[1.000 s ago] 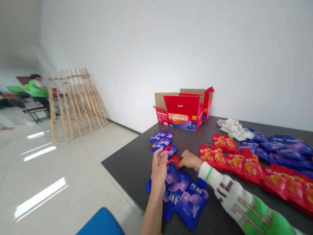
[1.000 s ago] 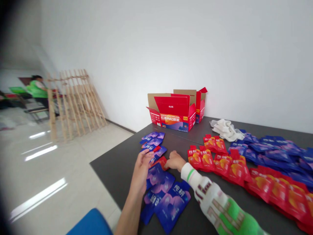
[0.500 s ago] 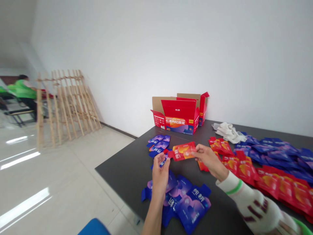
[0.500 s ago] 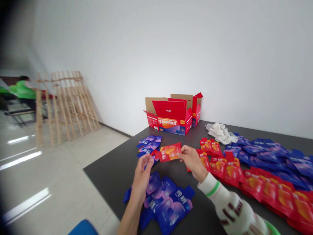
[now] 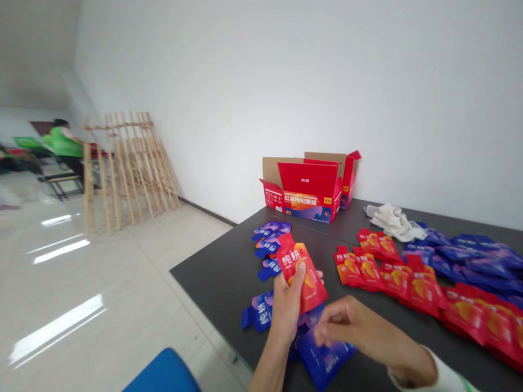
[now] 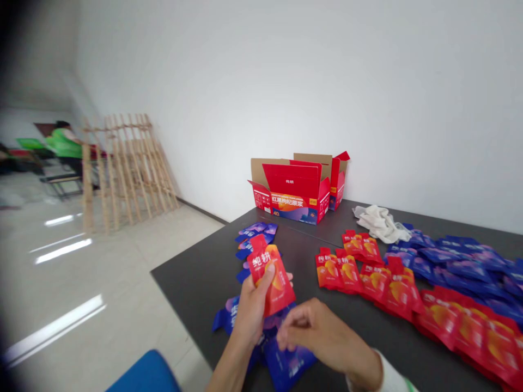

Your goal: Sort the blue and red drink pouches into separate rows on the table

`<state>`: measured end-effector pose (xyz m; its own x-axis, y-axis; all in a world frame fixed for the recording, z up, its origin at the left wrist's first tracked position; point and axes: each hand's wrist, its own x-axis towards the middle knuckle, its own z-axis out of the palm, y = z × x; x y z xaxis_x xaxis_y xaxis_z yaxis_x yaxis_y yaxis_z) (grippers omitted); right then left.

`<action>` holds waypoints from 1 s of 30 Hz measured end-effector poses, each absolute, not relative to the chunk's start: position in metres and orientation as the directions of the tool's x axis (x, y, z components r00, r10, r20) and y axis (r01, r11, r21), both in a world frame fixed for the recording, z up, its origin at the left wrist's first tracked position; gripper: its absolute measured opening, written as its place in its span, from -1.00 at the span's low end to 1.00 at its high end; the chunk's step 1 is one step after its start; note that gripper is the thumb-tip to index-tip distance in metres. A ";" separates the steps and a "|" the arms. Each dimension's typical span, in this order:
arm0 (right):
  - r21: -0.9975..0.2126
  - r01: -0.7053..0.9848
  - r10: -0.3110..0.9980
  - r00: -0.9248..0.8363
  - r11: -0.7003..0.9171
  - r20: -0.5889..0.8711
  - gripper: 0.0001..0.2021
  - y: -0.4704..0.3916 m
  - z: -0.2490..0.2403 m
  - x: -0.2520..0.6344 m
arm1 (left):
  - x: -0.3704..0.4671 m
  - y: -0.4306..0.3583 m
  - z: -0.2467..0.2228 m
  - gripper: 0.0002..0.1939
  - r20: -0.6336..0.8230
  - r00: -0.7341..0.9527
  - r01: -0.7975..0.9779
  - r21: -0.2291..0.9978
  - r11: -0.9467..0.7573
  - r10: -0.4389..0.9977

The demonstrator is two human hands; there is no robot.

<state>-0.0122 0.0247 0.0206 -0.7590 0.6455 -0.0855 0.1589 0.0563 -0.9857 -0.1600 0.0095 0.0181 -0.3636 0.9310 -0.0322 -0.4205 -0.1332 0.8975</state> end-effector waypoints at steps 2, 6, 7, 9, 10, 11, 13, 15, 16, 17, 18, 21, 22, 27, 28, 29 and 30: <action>-0.928 0.294 0.678 -0.732 0.230 -0.064 -0.76 0.036 0.025 0.003 | -0.162 0.007 0.015 -0.59 -0.026 -0.319 -0.337 0.937 -0.088 0.947; -0.909 0.196 0.783 -0.592 0.368 0.189 -0.76 0.045 0.030 0.010 | -0.153 0.000 0.015 -0.69 0.049 -0.082 -0.225 0.972 -0.066 0.995; -0.925 0.133 0.772 -0.600 0.356 0.211 -0.75 0.044 0.030 0.009 | -0.150 -0.002 0.016 -0.71 0.055 -0.021 -0.214 0.975 -0.058 0.998; -0.949 0.036 0.776 -0.585 0.314 0.235 -0.69 0.041 0.027 0.004 | -0.145 -0.005 0.017 -0.71 0.046 0.060 -0.195 0.980 -0.033 0.997; -0.955 0.003 0.799 -0.549 0.295 0.245 -0.66 0.039 0.026 0.002 | -0.143 -0.006 0.016 -0.70 0.036 0.070 -0.183 0.983 -0.023 0.997; -0.959 -0.022 0.824 -0.506 0.281 0.254 -0.64 0.037 0.024 0.001 | -0.141 -0.007 0.016 -0.69 0.029 0.065 -0.165 0.986 -0.017 0.997; -0.959 -0.039 0.867 -0.419 0.280 0.270 -0.61 0.036 0.020 -0.001 | -0.140 -0.008 0.015 -0.66 0.024 0.030 -0.124 0.992 -0.020 0.999; -0.953 -0.031 0.887 -0.357 0.301 0.292 -0.61 0.036 0.018 -0.001 | -0.139 -0.009 0.014 -0.67 0.025 0.010 -0.098 0.995 -0.024 1.000; -0.949 -0.021 0.890 -0.341 0.315 0.303 -0.61 0.036 0.017 -0.001 | -0.139 -0.009 0.015 -0.67 0.019 0.022 -0.096 0.995 -0.017 1.000; -0.944 -0.011 0.889 -0.334 0.329 0.313 -0.62 0.036 0.017 -0.001 | -0.138 -0.009 0.015 -0.68 0.006 0.046 -0.101 0.995 -0.002 0.999; -0.940 -0.002 0.886 -0.333 0.340 0.321 -0.61 0.036 0.017 0.000 | -0.137 -0.010 0.016 -0.68 -0.011 0.074 -0.110 0.994 0.019 0.997; -0.939 -0.008 0.883 -0.338 0.342 0.325 -0.55 0.035 0.021 0.001 | -0.130 -0.010 0.018 -0.66 -0.049 0.102 -0.130 0.990 0.062 0.994; -0.939 -0.011 0.887 -0.324 0.344 0.329 -0.53 0.035 0.022 0.002 | -0.127 -0.010 0.017 -0.63 -0.041 0.075 -0.131 0.990 0.051 0.996; -0.920 0.009 0.884 -0.282 0.392 0.374 -0.53 0.031 0.029 0.010 | -0.118 -0.009 0.013 -0.55 0.041 -0.095 -0.072 0.996 -0.048 0.995; -0.920 0.007 0.885 -0.277 0.392 0.375 -0.55 0.030 0.029 0.011 | -0.118 -0.009 0.012 -0.55 0.050 -0.109 -0.048 0.997 -0.055 0.993; -0.923 0.002 0.888 -0.273 0.386 0.371 -0.57 0.027 0.029 0.012 | -0.117 -0.008 0.012 -0.54 0.059 -0.117 -0.022 0.998 -0.062 0.991; -0.927 -0.008 0.893 -0.266 0.375 0.363 -0.59 0.024 0.028 0.013 | -0.117 -0.008 0.011 -0.53 0.069 -0.115 0.009 0.998 -0.068 0.991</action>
